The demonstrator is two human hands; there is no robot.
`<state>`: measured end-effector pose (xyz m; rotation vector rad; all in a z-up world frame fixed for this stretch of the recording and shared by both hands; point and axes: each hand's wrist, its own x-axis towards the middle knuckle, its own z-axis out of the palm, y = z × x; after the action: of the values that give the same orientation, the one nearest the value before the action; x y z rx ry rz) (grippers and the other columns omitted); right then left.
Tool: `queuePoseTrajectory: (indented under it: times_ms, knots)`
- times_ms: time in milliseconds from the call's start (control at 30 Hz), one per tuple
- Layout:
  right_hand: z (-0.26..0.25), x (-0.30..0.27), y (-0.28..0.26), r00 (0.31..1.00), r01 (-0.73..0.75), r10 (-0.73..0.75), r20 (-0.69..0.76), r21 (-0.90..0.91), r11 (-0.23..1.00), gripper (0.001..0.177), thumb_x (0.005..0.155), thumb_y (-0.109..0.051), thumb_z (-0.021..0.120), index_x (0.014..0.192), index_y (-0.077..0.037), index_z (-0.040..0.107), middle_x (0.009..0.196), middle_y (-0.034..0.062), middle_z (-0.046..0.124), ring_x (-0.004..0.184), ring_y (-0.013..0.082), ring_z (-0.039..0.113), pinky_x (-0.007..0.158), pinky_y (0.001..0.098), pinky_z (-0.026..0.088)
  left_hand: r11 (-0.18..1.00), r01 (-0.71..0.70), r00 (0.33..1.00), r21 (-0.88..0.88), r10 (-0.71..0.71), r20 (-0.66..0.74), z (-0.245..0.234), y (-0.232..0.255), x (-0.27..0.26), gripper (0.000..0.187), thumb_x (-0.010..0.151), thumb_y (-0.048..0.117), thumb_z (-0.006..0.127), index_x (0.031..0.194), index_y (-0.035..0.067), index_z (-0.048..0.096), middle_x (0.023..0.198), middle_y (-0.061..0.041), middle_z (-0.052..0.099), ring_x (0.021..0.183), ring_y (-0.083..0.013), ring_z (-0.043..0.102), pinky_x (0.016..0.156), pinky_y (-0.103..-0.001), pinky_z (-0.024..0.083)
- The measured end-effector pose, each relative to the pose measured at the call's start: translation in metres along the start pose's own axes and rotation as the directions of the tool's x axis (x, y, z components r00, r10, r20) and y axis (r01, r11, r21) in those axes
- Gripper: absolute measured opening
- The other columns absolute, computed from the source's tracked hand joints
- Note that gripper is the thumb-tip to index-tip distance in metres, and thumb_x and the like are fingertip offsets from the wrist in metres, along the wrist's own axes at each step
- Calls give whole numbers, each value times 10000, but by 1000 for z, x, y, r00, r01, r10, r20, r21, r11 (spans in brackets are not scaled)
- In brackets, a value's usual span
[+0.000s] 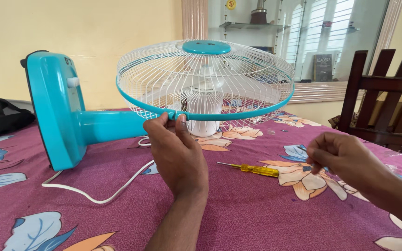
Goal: The person reassembles a small electric fan on a table. They attach the front wire cage to the fan head, then fit a blue plastic ring around the cage and secure it with a small fastener using a screwdriver.
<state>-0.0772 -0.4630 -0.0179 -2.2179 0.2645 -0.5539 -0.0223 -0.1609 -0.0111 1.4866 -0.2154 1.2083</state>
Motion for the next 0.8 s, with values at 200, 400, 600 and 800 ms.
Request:
queuePoseTrajectory:
  times_ms: [200, 400, 600, 800]
  knots:
    - [18, -22, -71, 995, 103, -97, -38, 256, 961, 206, 916, -157, 707, 1040, 6, 727, 873, 120, 760, 792, 196, 715, 763, 352, 580, 990, -80, 996, -120, 74, -54, 0, -5, 9, 254, 1045, 154, 598, 1180, -39, 502, 990, -166, 671, 888, -244, 731, 683, -392, 581]
    - [38, -44, -130, 977, 196, -212, -4, 394, 898, 195, 859, -116, 724, 1008, 8, 738, 896, 109, 783, 806, 193, 724, 777, 344, 600, 963, 42, 998, -264, -51, -25, -1, -9, 23, 253, 973, 170, 681, 1106, -10, 563, 978, -139, 710, 862, -210, 754, 662, -363, 590]
    - [71, -40, -165, 927, 266, -366, 85, 537, 800, 192, 874, -84, 728, 1035, 21, 734, 907, 134, 785, 845, 185, 752, 804, 309, 603, 930, 108, 993, -350, -116, -1, -8, -10, 30, 253, 905, 179, 756, 1011, -8, 622, 893, -107, 735, 795, -181, 748, 668, -333, 591]
    - [102, -33, -188, 889, 408, -457, -17, 480, 777, 173, 867, -47, 738, 1018, 36, 753, 861, 127, 793, 778, 174, 777, 695, 284, 608, 837, 233, 972, -496, -219, 87, -13, -14, 41, 246, 840, 135, 824, 952, -19, 669, 825, -100, 723, 669, -136, 677, 531, -272, 549]
